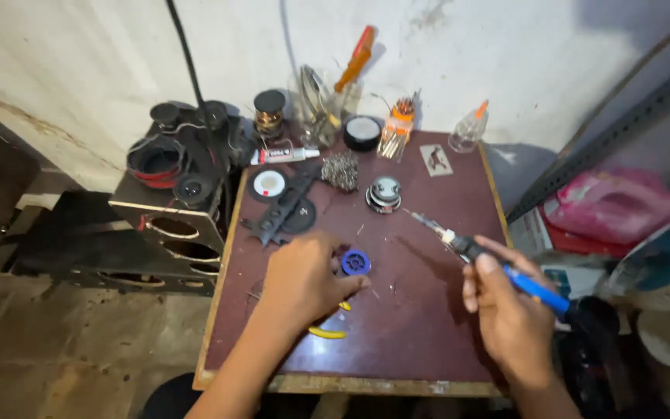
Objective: Cleaning and tinning a soldering iron tip using brass wool and solder wire on a repair bench.
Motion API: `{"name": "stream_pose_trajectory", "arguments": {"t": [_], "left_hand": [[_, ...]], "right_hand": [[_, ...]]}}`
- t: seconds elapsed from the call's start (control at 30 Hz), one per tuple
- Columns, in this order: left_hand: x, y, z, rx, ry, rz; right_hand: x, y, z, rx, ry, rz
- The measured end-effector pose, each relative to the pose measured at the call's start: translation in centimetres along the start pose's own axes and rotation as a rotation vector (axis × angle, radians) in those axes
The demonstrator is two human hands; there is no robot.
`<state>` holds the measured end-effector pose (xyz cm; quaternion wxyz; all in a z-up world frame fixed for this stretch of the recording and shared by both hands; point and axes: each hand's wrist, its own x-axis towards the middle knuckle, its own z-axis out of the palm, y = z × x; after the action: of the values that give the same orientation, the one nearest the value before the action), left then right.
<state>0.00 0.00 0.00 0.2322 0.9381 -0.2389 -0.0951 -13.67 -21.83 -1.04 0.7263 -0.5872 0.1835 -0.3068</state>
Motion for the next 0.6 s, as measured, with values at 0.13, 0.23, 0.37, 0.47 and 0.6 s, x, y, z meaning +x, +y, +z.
{"name": "stream_pose_trajectory", "arguments": {"t": [0.13,0.23,0.37,0.47,0.6], "left_hand": [[-1.3,0.2,-3.5,-0.203,-0.014,0.008],[-1.5,0.1,-4.7,-0.327,0.044,-0.034],[-1.3,-0.9,-5.1,-0.416,0.116,-0.105],[-0.9,-1.4,-5.4,-0.443,0.153,-0.13],[-0.4,-2.1,-4.9,-0.471,0.168,-0.155]], "right_hand": [[4.2,-2.0,4.0,-0.219,-0.033,-0.278],[6.8,-3.0,7.7,-0.296,-0.038,-0.311],[10.3,-1.1,10.7,-0.461,-0.003,-0.229],[11.8,-0.4,12.5,-0.577,0.051,-0.179],[16.4,3.5,12.5,-0.705,0.077,-0.149]]}}
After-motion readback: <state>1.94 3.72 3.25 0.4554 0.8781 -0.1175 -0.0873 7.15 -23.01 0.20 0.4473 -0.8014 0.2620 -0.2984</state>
